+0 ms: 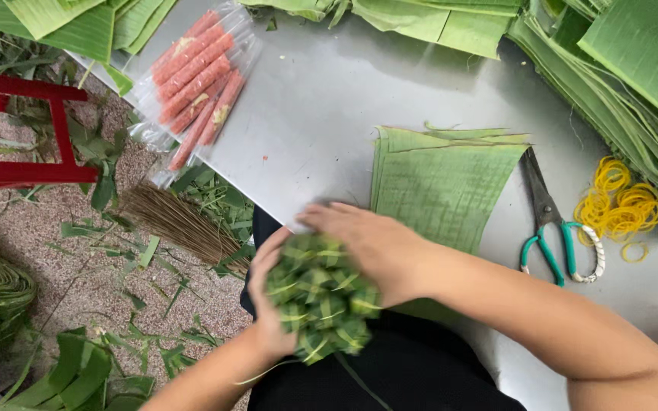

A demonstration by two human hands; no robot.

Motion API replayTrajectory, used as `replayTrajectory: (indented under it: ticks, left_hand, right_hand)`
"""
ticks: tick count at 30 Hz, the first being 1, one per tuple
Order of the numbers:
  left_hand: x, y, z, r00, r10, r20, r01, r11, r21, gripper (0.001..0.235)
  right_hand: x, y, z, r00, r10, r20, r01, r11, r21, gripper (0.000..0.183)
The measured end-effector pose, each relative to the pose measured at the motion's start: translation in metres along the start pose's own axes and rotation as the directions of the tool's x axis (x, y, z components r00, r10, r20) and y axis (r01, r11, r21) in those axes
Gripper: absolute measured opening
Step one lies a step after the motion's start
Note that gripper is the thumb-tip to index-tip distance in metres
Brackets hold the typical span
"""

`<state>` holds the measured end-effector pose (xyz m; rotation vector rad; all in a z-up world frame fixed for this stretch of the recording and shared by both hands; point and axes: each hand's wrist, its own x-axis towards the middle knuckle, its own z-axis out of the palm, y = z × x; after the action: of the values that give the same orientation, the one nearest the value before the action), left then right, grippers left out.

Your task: The person folds banana leaves, places a cylindrical food item inside, folds the leaf into a rectangular packet, and secures it with a rubber band. The process is repeated multiple times, with finished packets placed on the table.

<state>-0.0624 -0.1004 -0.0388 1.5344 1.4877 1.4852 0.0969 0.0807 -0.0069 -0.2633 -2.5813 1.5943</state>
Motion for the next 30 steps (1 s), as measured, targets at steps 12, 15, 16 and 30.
replayTrajectory:
  ticks: [12,15,16,30]
  left_hand:
    - [-0.037,-0.029,-0.001,0.977,-0.111,-0.181,0.169,0.922,0.347,0.132]
    - [-0.030,-0.021,-0.003,0.976,-0.144,-0.165,0.195,0.915,0.354,0.131]
    - [-0.029,-0.020,-0.003,0.974,-0.158,-0.164,0.207,0.913,0.351,0.130]
    - [-0.011,-0.008,-0.007,0.981,-0.150,-0.122,0.191,0.862,0.470,0.126]
  right_hand:
    - [0.014,-0.001,-0.010,0.990,0.114,0.084,-0.053,0.850,-0.524,0.088]
    - [-0.061,-0.003,-0.049,0.861,0.200,-0.468,-0.404,0.827,-0.391,0.036]
    - [-0.090,-0.001,-0.061,0.757,0.232,-0.611,-0.540,0.748,-0.385,0.036]
    - [-0.280,0.095,-0.044,0.191,0.281,-0.941,-0.932,0.352,-0.084,0.009]
